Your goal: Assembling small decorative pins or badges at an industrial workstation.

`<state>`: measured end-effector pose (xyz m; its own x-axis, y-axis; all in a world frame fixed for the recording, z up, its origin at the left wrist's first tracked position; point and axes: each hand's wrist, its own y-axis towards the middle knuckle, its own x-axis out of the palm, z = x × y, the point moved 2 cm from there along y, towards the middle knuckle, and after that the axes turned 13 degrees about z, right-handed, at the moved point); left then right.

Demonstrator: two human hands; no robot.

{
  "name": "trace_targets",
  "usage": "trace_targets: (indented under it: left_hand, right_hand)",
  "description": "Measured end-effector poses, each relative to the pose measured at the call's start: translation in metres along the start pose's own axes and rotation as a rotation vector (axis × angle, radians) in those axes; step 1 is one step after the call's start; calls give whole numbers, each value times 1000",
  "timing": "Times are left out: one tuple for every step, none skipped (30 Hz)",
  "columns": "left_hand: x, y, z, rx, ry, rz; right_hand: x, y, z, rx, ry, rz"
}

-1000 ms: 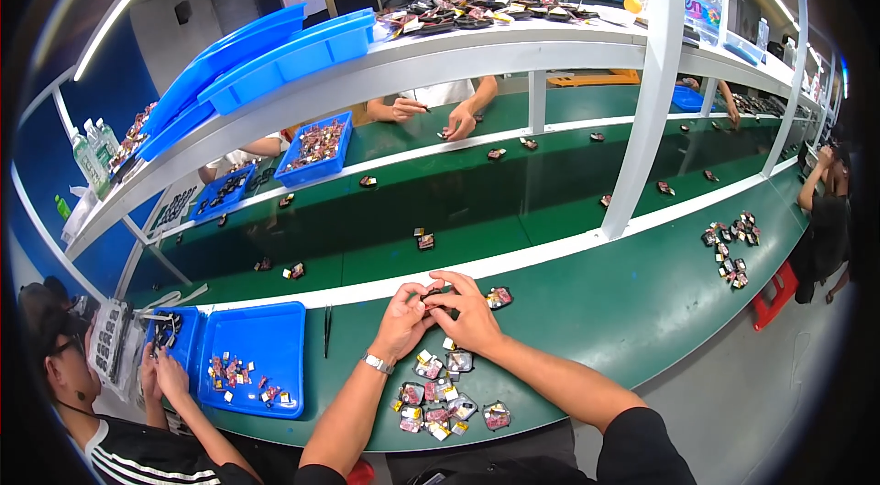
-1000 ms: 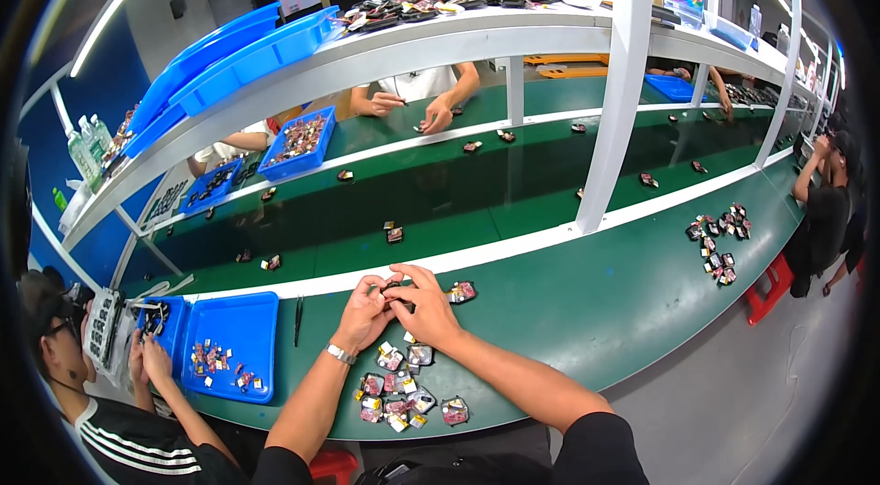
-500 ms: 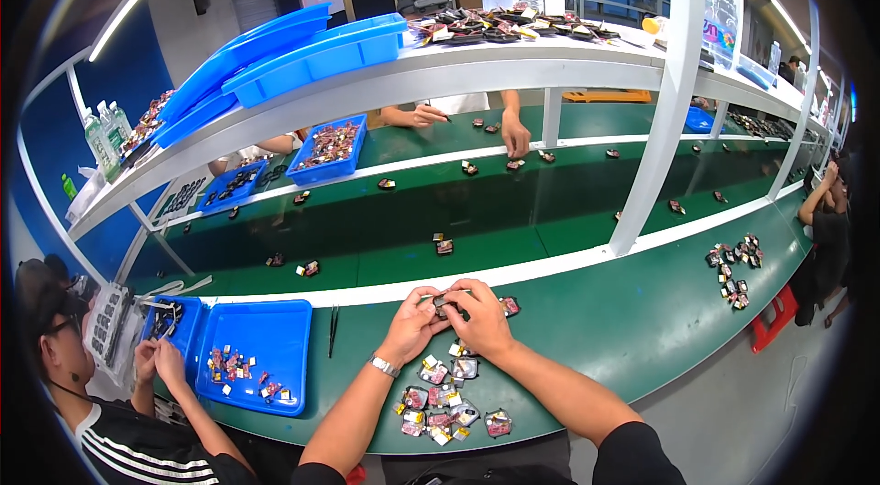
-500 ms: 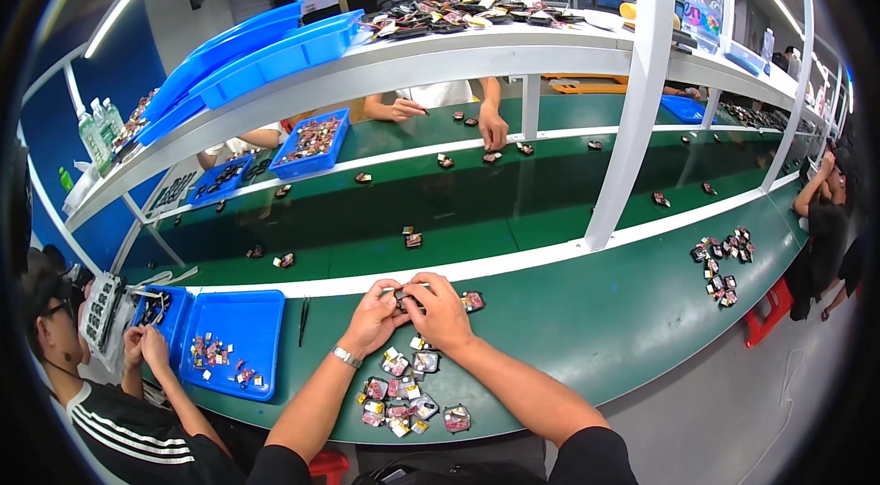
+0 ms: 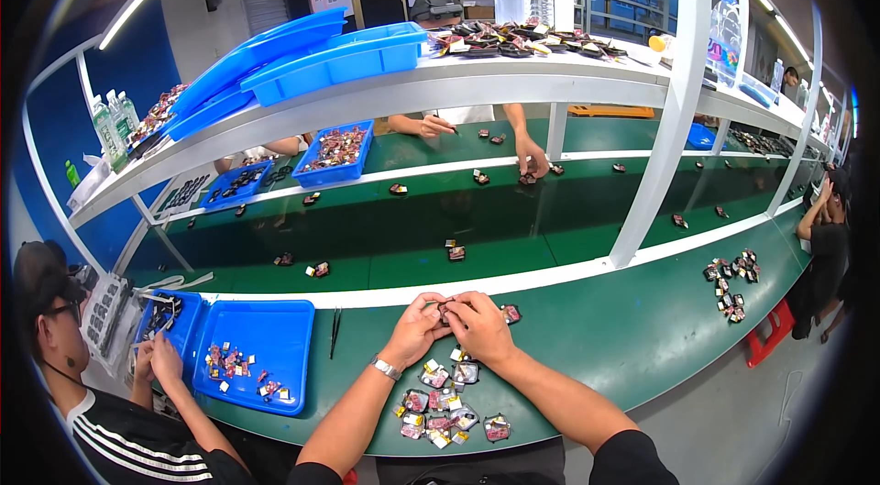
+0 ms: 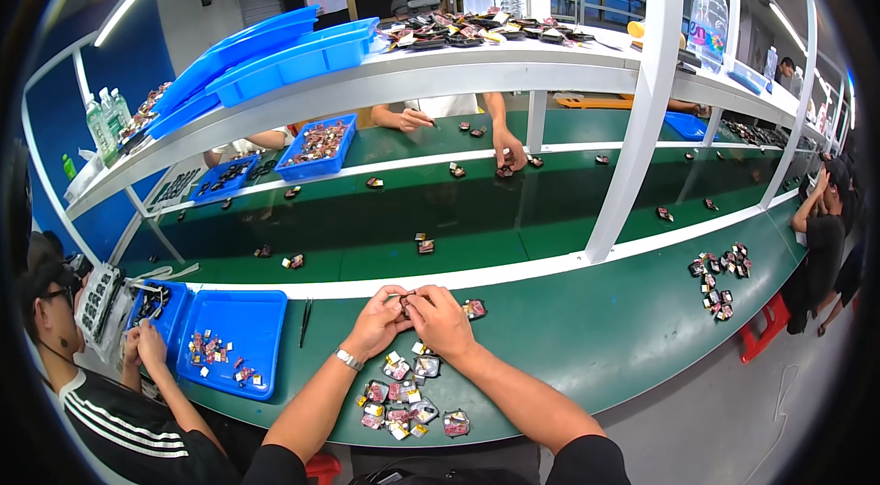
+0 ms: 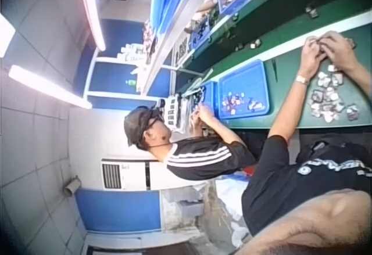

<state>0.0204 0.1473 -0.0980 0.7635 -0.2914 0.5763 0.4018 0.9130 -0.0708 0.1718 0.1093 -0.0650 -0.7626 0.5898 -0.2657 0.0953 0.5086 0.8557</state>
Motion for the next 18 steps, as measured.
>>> trace_targets:
  left_hand:
    - [1, 0, 0, 1, 0, 0]
    - [1, -1, 1, -1, 4, 10]
    - [2, -1, 1, -4, 9, 19]
    - [2, -1, 0, -6, 10, 18]
    - [1, 0, -2, 20, 40, 39]
    - [1, 1, -3, 45, 71, 59]
    - [1, 2, -4, 45, 74, 59]
    - [-1, 2, -5, 85, 120, 105]
    - [-2, 2, -6, 125, 165, 151]
    - [-1, 2, -8, 126, 168, 150]
    - [0, 3, -9, 135, 193, 171]
    - [-1, 3, -10, 145, 218, 194]
    - [0, 3, -11, 143, 220, 193]
    - [0, 3, -12, 171, 282, 212]
    - [0, 3, -13, 200, 344, 232]
    - [0, 2, -12, 228, 406, 254]
    - [1, 2, -12, 226, 408, 255]
    - [2, 1, -12, 236, 420, 249]
  right_hand:
    - [0, 0, 0, 8, -8, 0]
    - [0, 0, 0, 17, -16, 0]
    - [1, 0, -1, 17, -16, 1]
    - [1, -1, -1, 24, -21, -1]
    - [1, -2, -1, 32, -27, -3]
    - [1, -1, -1, 34, -28, 0]
    - [0, 1, -3, 24, -13, -12]
    - [0, 3, -5, 15, 3, -23]
    - [-1, 3, -5, 15, 4, -20]
    - [-2, 1, -2, 166, 105, -42]
    - [-2, 0, 1, 316, 206, -63]
    - [-1, 0, 3, 316, 207, -61]
    - [0, -1, 8, 400, 236, -59]
    - [1, -3, 12, 485, 265, -57]
    - [3, -4, 14, 488, 276, -70]
    - [3, -4, 13, 491, 278, -70]
    - [3, -4, 13, 504, 285, -74]
    - [2, -4, 12, 518, 291, -78]
